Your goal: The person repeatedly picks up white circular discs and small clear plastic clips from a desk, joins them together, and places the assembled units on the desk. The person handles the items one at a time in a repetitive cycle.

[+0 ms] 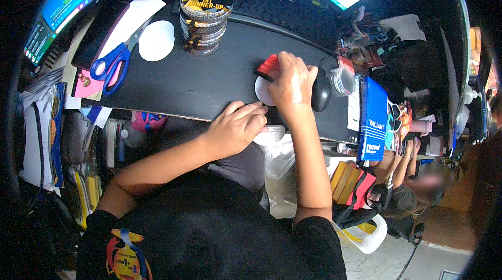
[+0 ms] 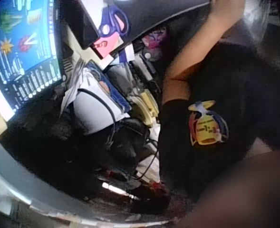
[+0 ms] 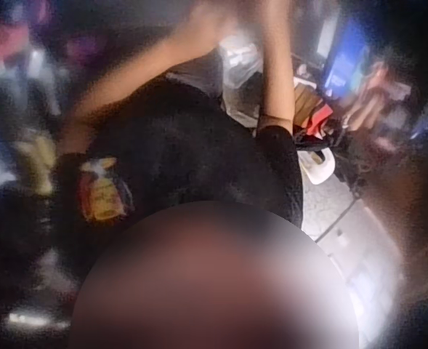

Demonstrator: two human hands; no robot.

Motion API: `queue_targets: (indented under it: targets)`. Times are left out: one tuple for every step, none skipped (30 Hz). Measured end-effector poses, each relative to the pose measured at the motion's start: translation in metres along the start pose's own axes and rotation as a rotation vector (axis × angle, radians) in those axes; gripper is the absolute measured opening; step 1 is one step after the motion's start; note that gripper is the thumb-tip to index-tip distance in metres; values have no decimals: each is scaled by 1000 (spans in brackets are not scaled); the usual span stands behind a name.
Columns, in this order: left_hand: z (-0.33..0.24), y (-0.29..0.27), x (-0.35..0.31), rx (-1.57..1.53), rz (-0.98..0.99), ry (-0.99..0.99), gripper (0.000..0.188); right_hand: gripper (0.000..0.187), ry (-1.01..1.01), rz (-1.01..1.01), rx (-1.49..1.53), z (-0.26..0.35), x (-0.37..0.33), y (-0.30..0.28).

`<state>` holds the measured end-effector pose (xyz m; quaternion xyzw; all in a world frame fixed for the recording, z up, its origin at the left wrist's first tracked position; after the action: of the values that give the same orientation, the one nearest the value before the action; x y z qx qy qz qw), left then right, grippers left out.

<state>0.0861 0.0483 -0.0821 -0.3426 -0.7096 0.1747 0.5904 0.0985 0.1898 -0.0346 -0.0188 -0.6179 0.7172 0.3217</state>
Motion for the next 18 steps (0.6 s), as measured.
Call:
queue_targets:
  targets:
    - [1,0,0,-13,9,-11,21,26,34,9,-32,-10,8,3]
    - [1,-2,0,-16,-3,-11,22,30,115,58,-14,-22,16,6]
    - [1,-4,0,-26,-11,2,21,34,164,89,7,-31,24,7]
    - [1,-6,1,-44,-10,6,21,39,226,114,12,-39,30,6]
    - [1,-8,3,-63,-10,9,20,44,226,123,3,-41,35,2]
    - [5,-9,4,-97,8,-40,20,50,235,128,-22,-42,38,-4]
    - [8,-10,5,-131,29,-89,19,56,275,144,-51,-43,36,-9]
    - [11,-11,7,-163,48,-135,19,62,252,85,-37,-37,32,-21]
    - [13,-13,9,-186,47,-165,19,57,223,27,92,-31,22,-34]
    - [14,-15,10,-208,46,-196,18,57,167,23,270,-22,4,-46]
    - [15,-17,10,-229,45,-235,18,58,94,13,392,-9,-17,-53]
    - [15,-16,12,-247,74,-246,18,56,53,178,596,2,-45,-55]
    - [13,-14,14,-265,118,-235,20,50,108,208,732,10,-74,-47]
    - [8,-13,19,-267,128,-170,23,43,269,189,666,4,-107,-44]
    - [5,-12,24,-280,141,-109,27,35,330,121,739,-2,-132,-39]
    - [5,-6,28,-269,210,-78,48,27,426,102,794,-16,-158,-36]
    - [7,-2,35,-199,217,-56,57,22,483,53,730,-30,-181,-33]
    - [10,3,44,-140,223,-36,67,20,619,19,774,-50,-202,-21]
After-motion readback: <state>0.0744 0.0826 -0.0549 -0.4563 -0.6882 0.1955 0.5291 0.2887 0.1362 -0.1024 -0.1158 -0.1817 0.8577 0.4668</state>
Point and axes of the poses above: each hand's wrist, its own x-axis towards the middle knuckle, its own y-axis out of the palm, z = x × y, the point moved 7 cm from there along x, towards the middle knuckle, and after that the axes turned 15 degrees about x, right-handed, at the moved point
